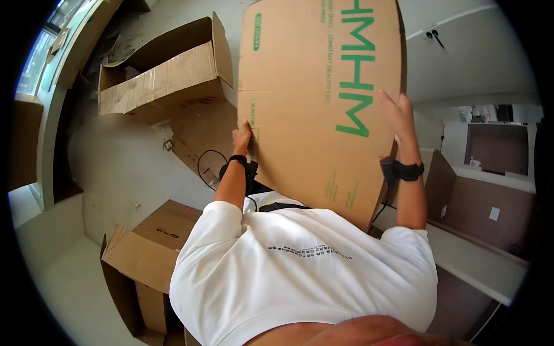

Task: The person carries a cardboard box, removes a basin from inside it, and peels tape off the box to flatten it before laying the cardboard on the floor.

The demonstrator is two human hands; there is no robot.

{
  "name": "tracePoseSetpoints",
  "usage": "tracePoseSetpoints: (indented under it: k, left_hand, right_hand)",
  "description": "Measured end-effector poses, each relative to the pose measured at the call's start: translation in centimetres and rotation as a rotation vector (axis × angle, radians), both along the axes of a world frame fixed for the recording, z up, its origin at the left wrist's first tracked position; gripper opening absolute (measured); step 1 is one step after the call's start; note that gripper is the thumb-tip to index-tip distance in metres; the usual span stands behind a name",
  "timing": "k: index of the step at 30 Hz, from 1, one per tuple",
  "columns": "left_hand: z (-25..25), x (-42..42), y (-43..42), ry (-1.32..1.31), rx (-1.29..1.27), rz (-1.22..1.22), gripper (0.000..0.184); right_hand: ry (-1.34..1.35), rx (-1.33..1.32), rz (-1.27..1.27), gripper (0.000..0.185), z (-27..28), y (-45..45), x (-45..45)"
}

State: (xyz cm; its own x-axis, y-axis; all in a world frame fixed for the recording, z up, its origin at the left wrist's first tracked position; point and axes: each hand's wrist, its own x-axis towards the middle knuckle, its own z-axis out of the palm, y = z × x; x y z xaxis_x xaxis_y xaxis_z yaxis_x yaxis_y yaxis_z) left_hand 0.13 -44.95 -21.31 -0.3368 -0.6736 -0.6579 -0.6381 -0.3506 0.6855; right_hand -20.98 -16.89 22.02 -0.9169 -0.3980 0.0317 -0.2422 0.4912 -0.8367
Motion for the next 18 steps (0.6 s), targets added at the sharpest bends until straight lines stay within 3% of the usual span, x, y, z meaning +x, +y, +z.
tracePoseSetpoints:
  k: [1, 3, 5, 7, 9, 10, 12, 13, 14, 15, 16, 17, 18]
  left_hand:
    - [-1.2, -1.3, -1.5, -0.037, -0.042, -0.055, 0.103]
    - [3.4, -5.9, -3.7, -0.127, -0.033, -0.13, 0.103]
    - [2.5, -10.4, -6.8, -0.123, -0.056, -0.273, 0.097]
    - [0.8, -15.4, -8.4, -0.072, -0.042, -0.473, 0.092]
    - [2.7, -19.1, -7.5, -0.033, -0.178, -0.617, 0.089]
    - [2.4, -20.9, -7.4, 0.105, -0.076, -0.782, 0.087]
    - [8.3, -21.3, -6.8, 0.373, 0.287, -0.984, 0.086]
    - [8.4, -19.8, -6.2, 0.423, 0.373, -0.998, 0.086]
    - [8.3, -19.5, -6.3, 0.474, 0.445, -1.007, 0.085]
    - [8.1, -19.2, -6.8, 0.514, 0.511, -1.005, 0.085]
    - [3.9, -18.4, -6.7, 0.5, 0.519, -0.946, 0.083]
    - [-0.1, -17.6, -6.7, 0.487, 0.527, -0.887, 0.082]
    - [-3.1, -16.0, -7.3, 0.476, 0.353, -0.838, 0.066]
  right_hand:
    - [-0.05, -0.078, 0.002, 0.035, -0.9, -0.5, -1.7]
    - [-0.09, 0.029, -0.066, 0.036, -0.3, -2.0, -3.5]
    - [-0.038, 0.045, -0.124, 0.038, -1.6, -3.4, -5.1]
    - [-0.035, 0.001, -0.228, 0.038, -2.7, -3.9, -4.9]
    - [-0.066, 0.002, -0.306, 0.037, -5.3, -5.1, -4.1]
    - [-0.071, 0.005, -0.368, 0.037, -6.5, -6.0, -3.9]
    - [0.108, 0.385, -0.277, 0.043, -14.6, -8.5, -5.4]
    - [0.024, 0.632, -0.317, 0.045, -17.1, -12.3, -4.9]
    - [-0.03, 0.27, -0.215, 0.045, -24.4, -14.0, -5.8]
    - [0.349, 0.21, -0.242, 0.05, -36.0, -16.0, -6.6]
    - [-0.295, -0.04, -0.064, 0.062, -31.8, -21.0, -3.8]
    - [-0.318, 0.142, -0.122, 0.069, -42.5, -22.6, -2.4]
    - [-0.462, 0.381, -0.129, 0.07, -43.7, -24.8, -0.7]
